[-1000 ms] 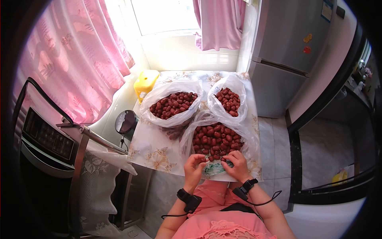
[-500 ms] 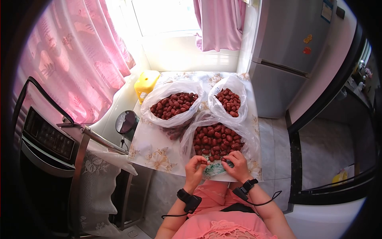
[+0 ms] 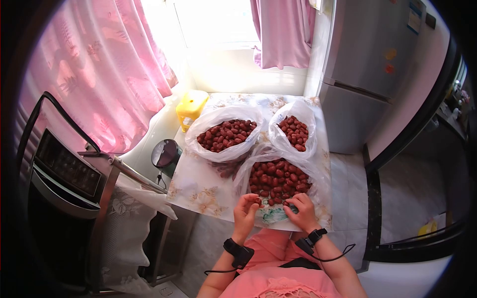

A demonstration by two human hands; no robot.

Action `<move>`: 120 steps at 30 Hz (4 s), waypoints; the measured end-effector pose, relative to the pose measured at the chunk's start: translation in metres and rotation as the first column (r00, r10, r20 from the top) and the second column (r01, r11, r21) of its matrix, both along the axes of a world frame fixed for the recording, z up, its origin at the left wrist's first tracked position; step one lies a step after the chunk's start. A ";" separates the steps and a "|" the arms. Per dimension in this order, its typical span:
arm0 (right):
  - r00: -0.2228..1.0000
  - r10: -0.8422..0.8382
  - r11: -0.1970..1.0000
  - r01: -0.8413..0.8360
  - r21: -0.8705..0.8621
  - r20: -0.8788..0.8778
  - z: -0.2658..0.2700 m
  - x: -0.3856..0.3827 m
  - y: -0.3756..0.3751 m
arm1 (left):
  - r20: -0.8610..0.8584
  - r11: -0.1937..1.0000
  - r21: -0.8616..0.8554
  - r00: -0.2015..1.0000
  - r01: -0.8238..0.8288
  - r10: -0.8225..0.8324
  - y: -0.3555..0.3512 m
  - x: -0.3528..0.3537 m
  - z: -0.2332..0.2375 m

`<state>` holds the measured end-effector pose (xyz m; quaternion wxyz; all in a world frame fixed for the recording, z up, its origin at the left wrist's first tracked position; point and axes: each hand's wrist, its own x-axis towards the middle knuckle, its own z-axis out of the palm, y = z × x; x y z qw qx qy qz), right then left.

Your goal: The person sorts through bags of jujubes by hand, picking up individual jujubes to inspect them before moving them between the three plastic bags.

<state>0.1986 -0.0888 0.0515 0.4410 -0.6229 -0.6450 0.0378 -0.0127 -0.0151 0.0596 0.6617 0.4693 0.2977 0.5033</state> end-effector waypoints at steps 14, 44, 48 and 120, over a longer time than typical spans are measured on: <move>1.000 -0.003 1.000 0.003 0.000 0.007 0.001 0.000 -0.001 | -0.216 0.799 0.473 0.830 -0.372 0.514 0.133 -0.023 0.100; 1.000 0.013 1.000 -0.013 0.006 0.007 -0.005 0.004 -0.001 | -0.539 0.775 0.593 0.823 0.219 0.180 -0.004 0.053 -0.017; 1.000 0.020 1.000 -0.019 0.009 -0.017 -0.002 0.003 -0.001 | -0.567 0.763 0.604 0.797 0.230 0.208 -0.005 0.054 -0.021; 0.998 0.064 0.998 -0.063 -0.007 0.028 0.000 0.004 -0.003 | -0.488 0.848 0.509 0.861 0.147 0.144 -0.011 0.049 -0.024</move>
